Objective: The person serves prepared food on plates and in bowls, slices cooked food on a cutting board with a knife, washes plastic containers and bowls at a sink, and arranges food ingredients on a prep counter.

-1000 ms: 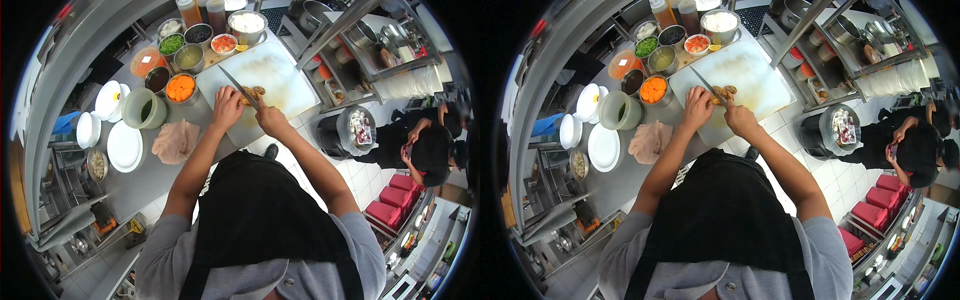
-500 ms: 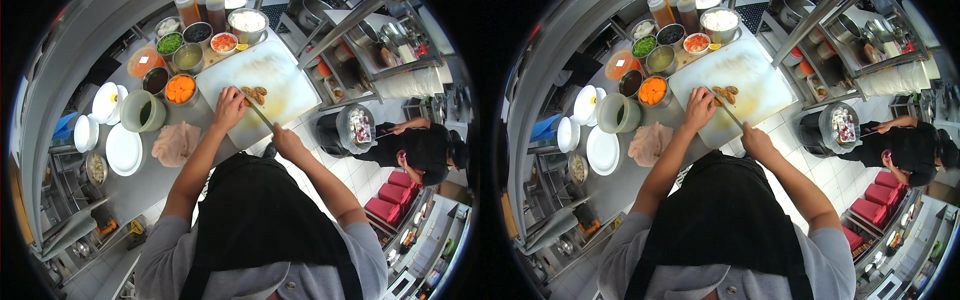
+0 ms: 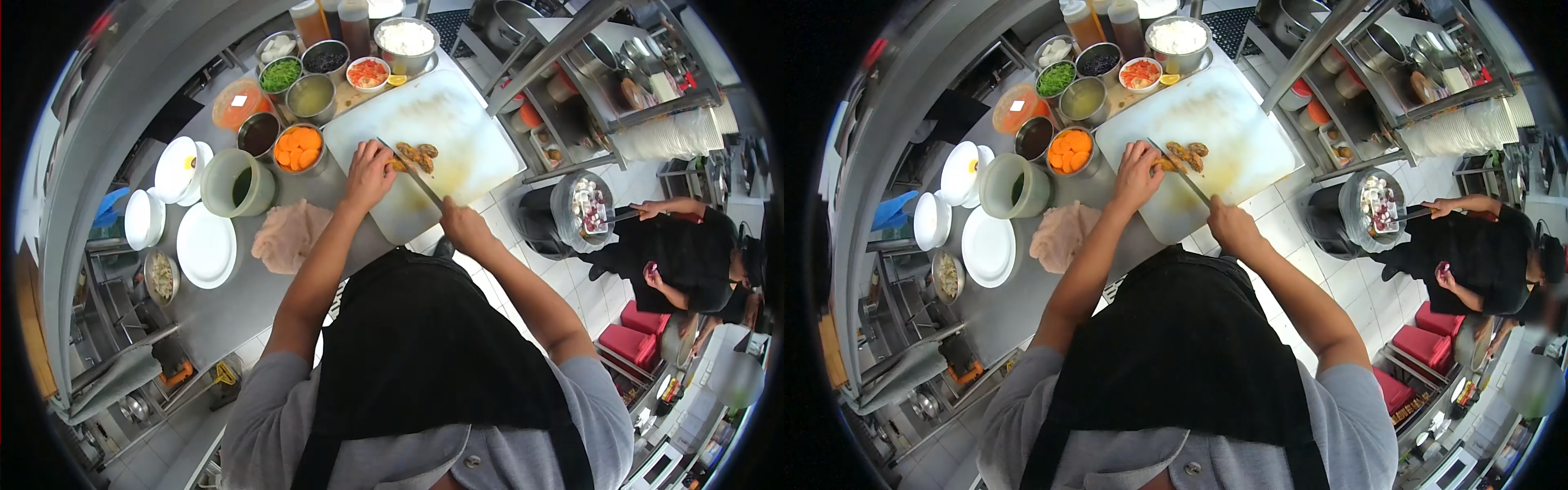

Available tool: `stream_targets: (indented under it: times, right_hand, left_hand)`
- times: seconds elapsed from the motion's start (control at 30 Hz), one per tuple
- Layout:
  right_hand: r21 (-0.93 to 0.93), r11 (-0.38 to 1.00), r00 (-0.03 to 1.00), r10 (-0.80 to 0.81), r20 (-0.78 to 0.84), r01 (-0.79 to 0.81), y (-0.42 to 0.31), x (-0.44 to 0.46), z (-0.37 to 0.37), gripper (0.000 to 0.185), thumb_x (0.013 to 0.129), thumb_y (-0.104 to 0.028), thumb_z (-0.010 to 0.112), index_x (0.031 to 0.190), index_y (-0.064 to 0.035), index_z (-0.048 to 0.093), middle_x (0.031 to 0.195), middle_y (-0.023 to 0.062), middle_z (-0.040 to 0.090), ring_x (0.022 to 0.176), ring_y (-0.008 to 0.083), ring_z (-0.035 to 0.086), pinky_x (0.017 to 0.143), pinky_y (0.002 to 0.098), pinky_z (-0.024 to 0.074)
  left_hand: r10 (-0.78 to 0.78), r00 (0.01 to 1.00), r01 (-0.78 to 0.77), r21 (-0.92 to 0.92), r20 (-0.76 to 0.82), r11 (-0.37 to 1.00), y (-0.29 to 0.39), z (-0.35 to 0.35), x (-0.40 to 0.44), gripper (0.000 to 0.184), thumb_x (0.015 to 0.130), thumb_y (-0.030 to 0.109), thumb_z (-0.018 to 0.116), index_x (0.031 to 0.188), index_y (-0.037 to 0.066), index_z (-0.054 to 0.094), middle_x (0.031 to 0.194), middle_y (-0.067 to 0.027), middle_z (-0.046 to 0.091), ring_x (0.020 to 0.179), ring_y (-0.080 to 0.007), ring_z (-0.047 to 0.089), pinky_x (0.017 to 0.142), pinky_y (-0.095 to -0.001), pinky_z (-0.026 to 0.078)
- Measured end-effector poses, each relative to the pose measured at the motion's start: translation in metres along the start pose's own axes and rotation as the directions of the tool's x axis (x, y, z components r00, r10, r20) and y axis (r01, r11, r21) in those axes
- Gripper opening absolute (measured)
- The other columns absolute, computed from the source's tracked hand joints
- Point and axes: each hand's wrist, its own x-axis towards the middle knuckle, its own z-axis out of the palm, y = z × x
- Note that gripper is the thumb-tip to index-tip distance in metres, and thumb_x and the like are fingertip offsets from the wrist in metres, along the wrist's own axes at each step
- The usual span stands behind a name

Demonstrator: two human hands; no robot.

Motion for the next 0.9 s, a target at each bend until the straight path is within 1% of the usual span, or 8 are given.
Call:
stream_targets:
  times: [0.03, 0.13, 0.23, 0.33, 0.47, 0.57, 0.67, 0.9]
  right_hand:
    - [-0.023, 1.000, 1.000, 0.011, -0.001, -0.012, 0.006, -0.008, 0.010, 0.021, 0.093, -0.015, 0.051, 0.105, 0.0017, 0.046, 0.070, 0.0276, 0.064, 0.065, 0.0482, 0.064, 0.058, 0.0580, 0.0519]
    - [0.085, 0.996, 0.999, 0.008, -0.044, -0.004, 0.009, 0.006, 0.031, 0.023, 0.093, -0.015, 0.050, 0.107, 0.0021, 0.046, 0.071, 0.0277, 0.064, 0.067, 0.0481, 0.065, 0.059, 0.0575, 0.0523]
    - [0.078, 0.996, 0.999, -0.036, -0.036, 0.038, 0.010, 0.029, 0.031, 0.023, 0.093, -0.015, 0.050, 0.107, 0.0024, 0.046, 0.071, 0.0281, 0.064, 0.068, 0.0483, 0.065, 0.061, 0.0569, 0.0527]
    - [0.060, 0.997, 0.999, -0.051, -0.013, 0.051, 0.011, 0.020, 0.017, 0.023, 0.094, -0.017, 0.050, 0.106, 0.0023, 0.046, 0.071, 0.0283, 0.064, 0.068, 0.0489, 0.064, 0.061, 0.0569, 0.0525]
    - [0.041, 0.998, 0.999, 0.046, 0.015, -0.047, 0.006, -0.016, -0.010, 0.022, 0.096, -0.019, 0.050, 0.103, 0.0011, 0.046, 0.071, 0.0290, 0.063, 0.068, 0.0497, 0.063, 0.061, 0.0575, 0.0516]
    - [0.073, 0.995, 0.996, 0.069, -0.060, -0.065, -0.007, -0.025, -0.022, 0.021, 0.097, -0.020, 0.051, 0.101, 0.0001, 0.046, 0.070, 0.0290, 0.062, 0.067, 0.0503, 0.062, 0.062, 0.0586, 0.0502]
    - [0.121, 0.993, 0.989, 0.032, -0.141, -0.015, -0.009, -0.020, -0.015, 0.021, 0.096, -0.019, 0.052, 0.101, -0.0004, 0.045, 0.069, 0.0281, 0.062, 0.066, 0.0503, 0.062, 0.062, 0.0589, 0.0493]
    - [0.092, 0.993, 0.967, -0.048, -0.249, 0.073, -0.028, 0.007, -0.028, 0.019, 0.095, -0.016, 0.053, 0.102, -0.0004, 0.044, 0.068, 0.0276, 0.061, 0.068, 0.0489, 0.062, 0.063, 0.0578, 0.0492]
  left_hand:
    - [0.009, 1.000, -0.009, -0.011, -0.011, 1.000, -0.001, 0.000, 0.000, 0.023, 0.075, 0.002, 0.063, 0.098, 0.003, 0.062, 0.101, -0.0115, 0.054, 0.100, -0.0324, 0.052, 0.089, -0.0435, 0.046]
    - [0.045, 0.999, -0.046, -0.028, -0.023, 0.999, -0.001, 0.001, -0.003, 0.026, 0.074, 0.001, 0.062, 0.100, 0.002, 0.061, 0.102, -0.0123, 0.055, 0.101, -0.0336, 0.052, 0.090, -0.0436, 0.047]
    - [-0.018, 0.998, 0.019, 0.001, -0.056, 1.000, -0.011, -0.006, 0.001, 0.028, 0.074, 0.000, 0.061, 0.102, 0.001, 0.060, 0.102, -0.0130, 0.055, 0.101, -0.0344, 0.053, 0.090, -0.0433, 0.046]
    - [0.000, 0.999, 0.000, 0.008, 0.047, 1.000, -0.013, -0.015, 0.007, 0.031, 0.075, 0.000, 0.061, 0.106, -0.001, 0.058, 0.105, -0.0153, 0.055, 0.104, -0.0357, 0.052, 0.092, -0.0435, 0.045]
    - [0.063, 0.992, -0.058, -0.046, 0.108, 0.997, -0.003, -0.012, 0.002, 0.032, 0.074, -0.002, 0.061, 0.106, -0.001, 0.056, 0.106, -0.0153, 0.054, 0.104, -0.0358, 0.052, 0.093, -0.0435, 0.044]
    - [0.092, 0.991, -0.089, -0.032, 0.099, 0.996, -0.001, -0.008, -0.006, 0.032, 0.073, -0.002, 0.061, 0.105, 0.000, 0.056, 0.107, -0.0144, 0.054, 0.105, -0.0350, 0.051, 0.093, -0.0431, 0.044]
    - [0.097, 0.991, -0.098, 0.001, 0.089, 0.995, 0.002, -0.007, -0.011, 0.031, 0.073, -0.001, 0.062, 0.103, 0.002, 0.056, 0.107, -0.0132, 0.055, 0.106, -0.0343, 0.051, 0.093, -0.0427, 0.043]
    - [0.085, 0.996, -0.085, 0.020, 0.006, 0.996, 0.008, -0.010, -0.016, 0.031, 0.073, -0.001, 0.063, 0.103, 0.003, 0.055, 0.109, -0.0126, 0.056, 0.107, -0.0332, 0.052, 0.092, -0.0432, 0.043]
